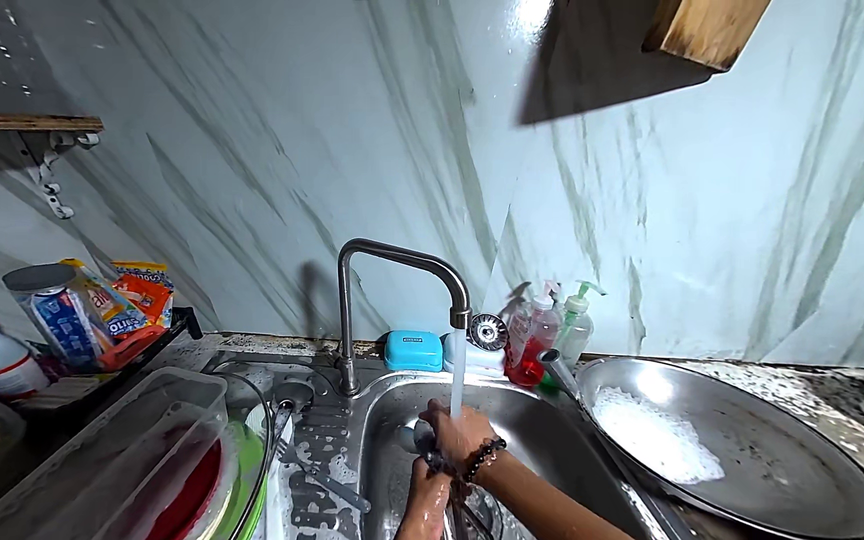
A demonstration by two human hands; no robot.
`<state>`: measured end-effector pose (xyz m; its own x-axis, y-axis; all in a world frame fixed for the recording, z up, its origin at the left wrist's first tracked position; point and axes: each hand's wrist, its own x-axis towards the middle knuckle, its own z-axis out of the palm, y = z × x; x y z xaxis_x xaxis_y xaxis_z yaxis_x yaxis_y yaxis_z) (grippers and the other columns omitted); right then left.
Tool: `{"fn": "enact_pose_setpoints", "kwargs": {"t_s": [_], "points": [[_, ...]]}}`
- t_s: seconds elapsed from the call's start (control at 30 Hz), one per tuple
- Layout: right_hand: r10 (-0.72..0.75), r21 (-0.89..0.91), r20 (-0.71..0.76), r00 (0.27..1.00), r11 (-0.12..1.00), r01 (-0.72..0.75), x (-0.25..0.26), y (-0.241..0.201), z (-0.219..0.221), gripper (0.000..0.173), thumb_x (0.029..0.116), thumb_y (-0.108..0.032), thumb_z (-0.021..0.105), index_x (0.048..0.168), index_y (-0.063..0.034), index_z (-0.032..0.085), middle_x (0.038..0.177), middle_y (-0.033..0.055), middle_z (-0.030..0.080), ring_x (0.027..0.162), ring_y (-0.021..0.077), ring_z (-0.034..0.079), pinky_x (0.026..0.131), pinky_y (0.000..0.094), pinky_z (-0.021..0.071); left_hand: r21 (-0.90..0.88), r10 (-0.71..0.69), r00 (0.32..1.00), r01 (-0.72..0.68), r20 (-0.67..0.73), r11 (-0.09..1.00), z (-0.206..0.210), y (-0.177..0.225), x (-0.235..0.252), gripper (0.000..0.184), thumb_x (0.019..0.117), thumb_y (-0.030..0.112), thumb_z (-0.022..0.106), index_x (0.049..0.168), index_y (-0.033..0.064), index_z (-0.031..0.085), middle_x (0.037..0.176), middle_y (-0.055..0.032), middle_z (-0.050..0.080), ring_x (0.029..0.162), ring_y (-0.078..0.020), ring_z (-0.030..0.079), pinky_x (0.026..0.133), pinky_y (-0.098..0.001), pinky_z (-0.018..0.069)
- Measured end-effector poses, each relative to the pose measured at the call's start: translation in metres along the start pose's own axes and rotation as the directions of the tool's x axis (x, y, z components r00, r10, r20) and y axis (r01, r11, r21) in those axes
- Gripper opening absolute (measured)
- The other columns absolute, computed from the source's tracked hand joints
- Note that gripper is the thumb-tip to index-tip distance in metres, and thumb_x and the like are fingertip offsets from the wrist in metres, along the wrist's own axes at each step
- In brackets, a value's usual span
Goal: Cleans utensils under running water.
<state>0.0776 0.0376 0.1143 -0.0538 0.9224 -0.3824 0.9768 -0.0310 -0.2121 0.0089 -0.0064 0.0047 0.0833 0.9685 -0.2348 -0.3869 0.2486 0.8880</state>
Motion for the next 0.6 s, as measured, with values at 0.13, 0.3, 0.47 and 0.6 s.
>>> {"fn": "enact_pose_setpoints", "kwargs": {"t_s": [0.13, 0.3, 0.47, 0.6], "points": [[-0.038, 0.181, -0.044, 0.998, 0.982, 0.045, 0.009, 0.000, 0.020, 0.039, 0.1084, -0.026, 0.048, 0.140, -0.0043, 0.056, 0.131, 0.0249, 0.064, 0.125, 0.0420, 0.060, 0.105, 0.0597, 0.0451, 0.043, -0.015, 0.998, 0.017, -0.059, 0.999, -0.003, 0.000, 0.003, 0.010, 0.1011, -0.003, 0.050, 0.110, -0.0058, 0.055, 0.078, -0.0040, 0.059, 0.063, -0.0059, 0.057, 0.060, -0.0226, 0.0514], [-0.022, 0.182, -0.004, 1.000, 0.983, 0.022, 0.014, 0.015, 0.016, 0.039, 0.1060, -0.021, 0.052, 0.141, -0.0046, 0.054, 0.134, 0.0257, 0.062, 0.127, 0.0412, 0.059, 0.107, 0.0579, 0.0454, 0.094, -0.058, 0.995, 0.065, -0.084, 0.993, -0.001, 0.000, 0.006, 0.016, 0.1061, 0.006, 0.048, 0.100, -0.0051, 0.057, 0.065, -0.0045, 0.060, 0.052, -0.0077, 0.059, 0.052, -0.0229, 0.0531], [0.059, 0.054, -0.023, 0.998, 0.997, -0.058, 0.006, 0.014, 0.000, 0.045, 0.1107, -0.033, 0.042, 0.142, -0.0034, 0.054, 0.135, 0.0277, 0.061, 0.129, 0.0444, 0.058, 0.106, 0.0606, 0.0448, 0.091, -0.064, 0.998, 0.064, 0.000, 0.994, -0.004, 0.002, 0.006, 0.026, 0.0972, -0.005, 0.056, 0.122, -0.0100, 0.051, 0.094, -0.0130, 0.061, 0.080, -0.0126, 0.061, 0.076, -0.0276, 0.0532], [0.031, 0.132, -0.068, 0.997, 0.991, -0.022, 0.006, 0.021, 0.016, 0.045, 0.1103, -0.026, 0.042, 0.150, -0.0050, 0.048, 0.134, 0.0276, 0.062, 0.126, 0.0440, 0.060, 0.106, 0.0584, 0.0459, 0.007, -0.049, 0.997, 0.049, 0.061, 0.999, -0.003, -0.001, 0.007, 0.008, 0.0969, -0.010, 0.051, 0.101, -0.0034, 0.054, 0.063, 0.0015, 0.053, 0.048, -0.0019, 0.048, 0.048, -0.0169, 0.0444]]}}
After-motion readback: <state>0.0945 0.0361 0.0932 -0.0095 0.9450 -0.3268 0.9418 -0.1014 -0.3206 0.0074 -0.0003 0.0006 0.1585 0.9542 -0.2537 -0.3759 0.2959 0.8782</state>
